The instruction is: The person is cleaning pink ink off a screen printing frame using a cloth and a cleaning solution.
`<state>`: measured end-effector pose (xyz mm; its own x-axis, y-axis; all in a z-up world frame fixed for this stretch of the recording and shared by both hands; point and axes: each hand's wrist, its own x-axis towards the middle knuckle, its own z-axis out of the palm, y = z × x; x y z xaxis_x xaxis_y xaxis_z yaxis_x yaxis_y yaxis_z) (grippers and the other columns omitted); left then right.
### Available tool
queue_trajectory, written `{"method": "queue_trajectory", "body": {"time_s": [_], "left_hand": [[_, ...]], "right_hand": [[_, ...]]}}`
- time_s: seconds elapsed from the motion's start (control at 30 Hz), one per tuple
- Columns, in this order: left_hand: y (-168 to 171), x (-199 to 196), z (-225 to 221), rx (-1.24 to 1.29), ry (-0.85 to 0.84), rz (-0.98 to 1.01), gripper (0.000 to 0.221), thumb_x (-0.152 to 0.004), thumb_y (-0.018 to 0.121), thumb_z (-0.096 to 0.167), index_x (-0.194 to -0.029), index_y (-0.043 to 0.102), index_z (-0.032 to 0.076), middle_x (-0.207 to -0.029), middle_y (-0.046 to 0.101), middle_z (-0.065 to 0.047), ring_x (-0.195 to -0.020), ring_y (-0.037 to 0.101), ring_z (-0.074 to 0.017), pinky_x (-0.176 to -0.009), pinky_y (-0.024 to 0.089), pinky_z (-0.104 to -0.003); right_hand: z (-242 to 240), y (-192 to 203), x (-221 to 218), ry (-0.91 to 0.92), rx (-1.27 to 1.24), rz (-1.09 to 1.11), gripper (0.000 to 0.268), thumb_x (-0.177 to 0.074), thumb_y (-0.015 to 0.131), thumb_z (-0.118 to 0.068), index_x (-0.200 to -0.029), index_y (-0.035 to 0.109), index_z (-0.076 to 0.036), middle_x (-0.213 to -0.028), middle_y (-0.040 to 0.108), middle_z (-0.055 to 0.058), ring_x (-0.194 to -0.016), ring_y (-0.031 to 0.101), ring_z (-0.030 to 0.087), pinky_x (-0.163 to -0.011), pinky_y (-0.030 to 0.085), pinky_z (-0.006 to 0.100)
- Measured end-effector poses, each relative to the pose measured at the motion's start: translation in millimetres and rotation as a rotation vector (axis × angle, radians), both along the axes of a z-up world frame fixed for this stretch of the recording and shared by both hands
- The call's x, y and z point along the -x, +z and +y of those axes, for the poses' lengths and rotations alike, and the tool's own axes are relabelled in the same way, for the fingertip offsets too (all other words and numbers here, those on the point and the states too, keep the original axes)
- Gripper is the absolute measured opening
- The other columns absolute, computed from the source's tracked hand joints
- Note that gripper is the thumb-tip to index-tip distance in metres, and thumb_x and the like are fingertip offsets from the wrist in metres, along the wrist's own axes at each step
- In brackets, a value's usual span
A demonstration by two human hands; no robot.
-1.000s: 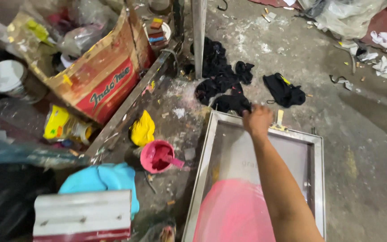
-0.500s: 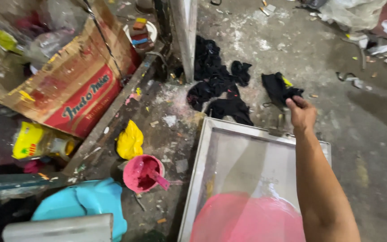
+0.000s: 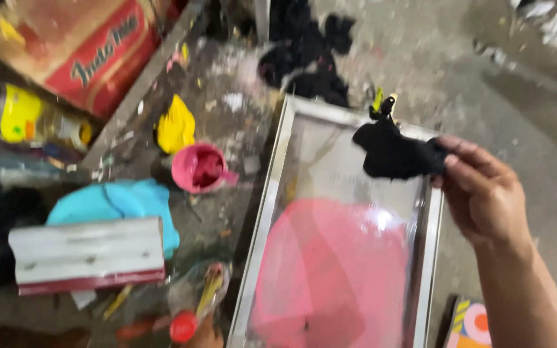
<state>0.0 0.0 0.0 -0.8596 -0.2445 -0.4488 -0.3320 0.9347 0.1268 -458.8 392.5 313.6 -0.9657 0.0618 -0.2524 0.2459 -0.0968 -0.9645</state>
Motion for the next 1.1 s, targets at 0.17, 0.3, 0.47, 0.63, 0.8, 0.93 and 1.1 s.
{"method": "queue_trajectory", "body": {"time_s": [0.17, 0.3, 0.47, 0.63, 0.8, 0.93, 1.1], "left_hand": [[25, 62, 15, 0.011, 0.056, 0.053, 0.055, -0.077, 0.061, 0.035, -0.132, 0.063, 0.027, -0.112, 0.075, -0.004, -0.109, 0.069, -0.0242, -0.109, 0.044, -0.057], [69, 74, 26, -0.019, -0.073, 0.376, 0.072, -0.077, 0.055, 0.025, -0.147, 0.049, 0.008, -0.127, 0.067, -0.020, -0.118, 0.060, -0.0376, -0.104, 0.036, -0.060], [63, 75, 47, -0.636, 0.127, 0.437, 0.052, -0.105, 0.042, 0.033, -0.150, 0.046, 0.007, -0.146, 0.054, -0.021, -0.134, 0.053, -0.0373, -0.111, 0.044, -0.047], [24, 58, 65, -0.618, 0.175, 0.421, 0.052, -0.104, 0.046, 0.034, -0.146, 0.048, 0.003, -0.142, 0.059, -0.023, -0.130, 0.057, -0.0407, -0.106, 0.047, -0.047], [31, 65, 76, -0.439, 0.090, 0.749, 0.046, -0.103, 0.053, 0.023, -0.139, 0.052, -0.006, -0.129, 0.065, -0.026, -0.112, 0.067, -0.0412, -0.094, 0.056, -0.045], [30, 60, 75, -0.598, 0.197, 0.529, 0.051, -0.105, 0.043, 0.030, -0.143, 0.047, -0.005, -0.137, 0.060, -0.027, -0.124, 0.061, -0.0419, -0.103, 0.051, -0.046], [18, 59, 78, -0.584, 0.227, 0.547, 0.051, -0.105, 0.045, 0.031, -0.142, 0.052, -0.003, -0.139, 0.062, -0.025, -0.126, 0.061, -0.0411, -0.104, 0.051, -0.045]], "right_hand": [[-40, -55, -84, 0.309, -0.194, -0.042, 0.020, -0.092, 0.070, 0.001, -0.112, 0.073, -0.002, -0.104, 0.076, 0.012, -0.088, 0.068, 0.017, -0.081, 0.056, 0.028], [-59, -142, -98, 0.421, -0.529, 0.202, 0.019, -0.087, 0.080, -0.006, -0.105, 0.079, -0.012, -0.106, 0.060, 0.005, -0.094, 0.068, 0.016, -0.088, 0.060, 0.023], [-103, -194, -107, 0.439, -1.330, 0.528, 0.074, -0.088, 0.065, -0.065, -0.138, 0.055, -0.010, -0.130, 0.050, 0.024, -0.112, 0.057, 0.042, -0.087, 0.055, 0.054], [-126, -207, -153, 0.712, -1.331, 0.381, 0.078, -0.084, 0.054, -0.068, -0.136, 0.051, -0.010, -0.123, 0.052, 0.016, -0.107, 0.053, 0.032, -0.090, 0.055, 0.046], [-115, -175, -164, 0.633, -0.533, 0.234, 0.022, -0.096, 0.068, -0.030, -0.107, 0.072, -0.011, -0.100, 0.075, 0.006, -0.093, 0.074, 0.021, -0.085, 0.056, 0.032], [-97, -193, -133, 0.269, -0.762, 0.117, 0.031, -0.089, 0.076, -0.028, -0.113, 0.062, -0.014, -0.109, 0.067, 0.007, -0.099, 0.069, 0.025, -0.087, 0.054, 0.037], [-132, -246, -162, 0.174, -0.965, 0.549, 0.043, -0.106, 0.050, -0.011, -0.142, 0.046, 0.012, -0.150, 0.041, 0.033, -0.145, 0.036, 0.048, -0.124, 0.033, 0.054]]}}
